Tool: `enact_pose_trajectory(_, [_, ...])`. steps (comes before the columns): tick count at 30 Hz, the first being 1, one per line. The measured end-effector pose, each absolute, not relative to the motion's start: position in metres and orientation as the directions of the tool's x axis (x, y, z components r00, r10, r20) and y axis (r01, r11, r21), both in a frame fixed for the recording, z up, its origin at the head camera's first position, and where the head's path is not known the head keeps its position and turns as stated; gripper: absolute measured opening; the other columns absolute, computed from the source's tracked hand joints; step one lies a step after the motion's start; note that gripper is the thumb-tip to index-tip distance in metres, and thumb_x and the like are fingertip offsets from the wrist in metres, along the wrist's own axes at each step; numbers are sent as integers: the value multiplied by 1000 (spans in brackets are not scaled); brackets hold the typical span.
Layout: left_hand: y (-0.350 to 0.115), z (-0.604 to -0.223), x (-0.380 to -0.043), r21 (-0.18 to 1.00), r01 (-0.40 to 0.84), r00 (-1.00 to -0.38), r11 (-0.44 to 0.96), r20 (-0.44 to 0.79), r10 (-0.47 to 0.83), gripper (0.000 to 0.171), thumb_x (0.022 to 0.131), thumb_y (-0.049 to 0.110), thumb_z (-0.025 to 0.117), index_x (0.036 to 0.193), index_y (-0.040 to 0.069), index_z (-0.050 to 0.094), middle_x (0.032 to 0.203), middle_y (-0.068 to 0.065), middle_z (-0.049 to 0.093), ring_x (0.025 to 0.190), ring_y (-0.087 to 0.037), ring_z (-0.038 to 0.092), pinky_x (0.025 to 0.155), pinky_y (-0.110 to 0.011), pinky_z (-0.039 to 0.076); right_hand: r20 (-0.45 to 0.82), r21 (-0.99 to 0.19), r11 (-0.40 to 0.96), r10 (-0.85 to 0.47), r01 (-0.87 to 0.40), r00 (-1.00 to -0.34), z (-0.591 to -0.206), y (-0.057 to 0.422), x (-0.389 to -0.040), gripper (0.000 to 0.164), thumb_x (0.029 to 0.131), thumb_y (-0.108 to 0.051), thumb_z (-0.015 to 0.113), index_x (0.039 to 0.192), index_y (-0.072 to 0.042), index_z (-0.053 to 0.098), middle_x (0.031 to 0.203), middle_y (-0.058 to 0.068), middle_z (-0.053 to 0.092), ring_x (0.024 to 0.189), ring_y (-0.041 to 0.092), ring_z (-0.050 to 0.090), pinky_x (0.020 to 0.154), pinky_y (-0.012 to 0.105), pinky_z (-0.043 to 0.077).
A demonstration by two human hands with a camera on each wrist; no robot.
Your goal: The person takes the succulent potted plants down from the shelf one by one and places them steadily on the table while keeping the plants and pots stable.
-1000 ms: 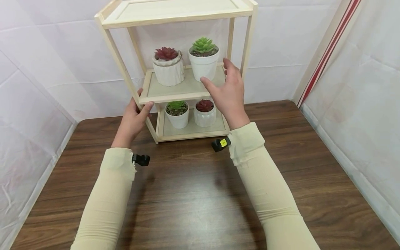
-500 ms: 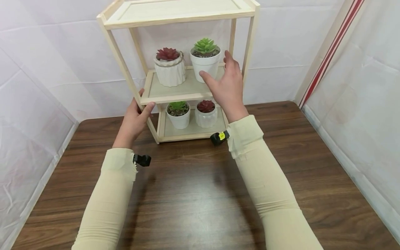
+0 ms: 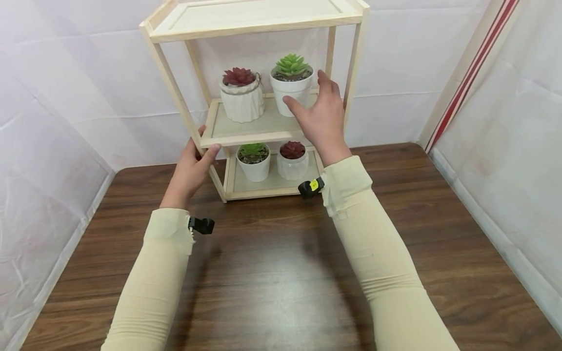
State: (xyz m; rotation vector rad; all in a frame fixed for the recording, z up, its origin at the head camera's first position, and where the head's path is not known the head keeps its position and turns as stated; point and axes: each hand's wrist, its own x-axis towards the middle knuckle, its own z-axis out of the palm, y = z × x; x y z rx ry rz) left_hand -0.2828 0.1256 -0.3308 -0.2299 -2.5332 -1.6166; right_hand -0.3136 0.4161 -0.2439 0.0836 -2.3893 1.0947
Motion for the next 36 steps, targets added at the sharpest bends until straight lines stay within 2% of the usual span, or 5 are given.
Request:
enact_pose_trajectory(10, [130,-323,-281,880,180,-980,441,200,0,84,87,62,58,154,25,24,129,-12,53,107,-25,57,86,-42,51,446,-691,685,154,-230,-882,-242,419,-318,91,82,-56,68,151,-9,31,147,14,43,134,26,44,108,42,37])
enact_pose_trajectory(15, [131,-319,-278,871,175,-979,458,203,-11,82,88,60,59,153,20,29,126,-12,57,104,-24,58,83,-40,50,427,-687,697,156,-207,-891,-242,418,-320,94,82,-58,65,153,-10,27,146,14,44,132,28,45,108,45,36])
enact_pose_trajectory(22, [132,-318,-278,872,173,-979,458,205,-21,77,87,59,59,150,22,35,118,-10,60,97,-22,58,78,-36,49,407,-687,701,155,-190,-900,-240,420,-324,97,82,-59,64,154,-9,24,145,15,44,130,28,47,106,44,39])
enact_pose_trajectory(36, [130,-321,-277,858,181,-974,480,223,-32,75,89,58,58,150,20,36,118,-12,62,99,-23,60,81,-39,51,349,-712,685,153,-155,-924,-239,416,-331,99,82,-61,65,155,-10,22,143,12,46,127,28,50,102,40,43])
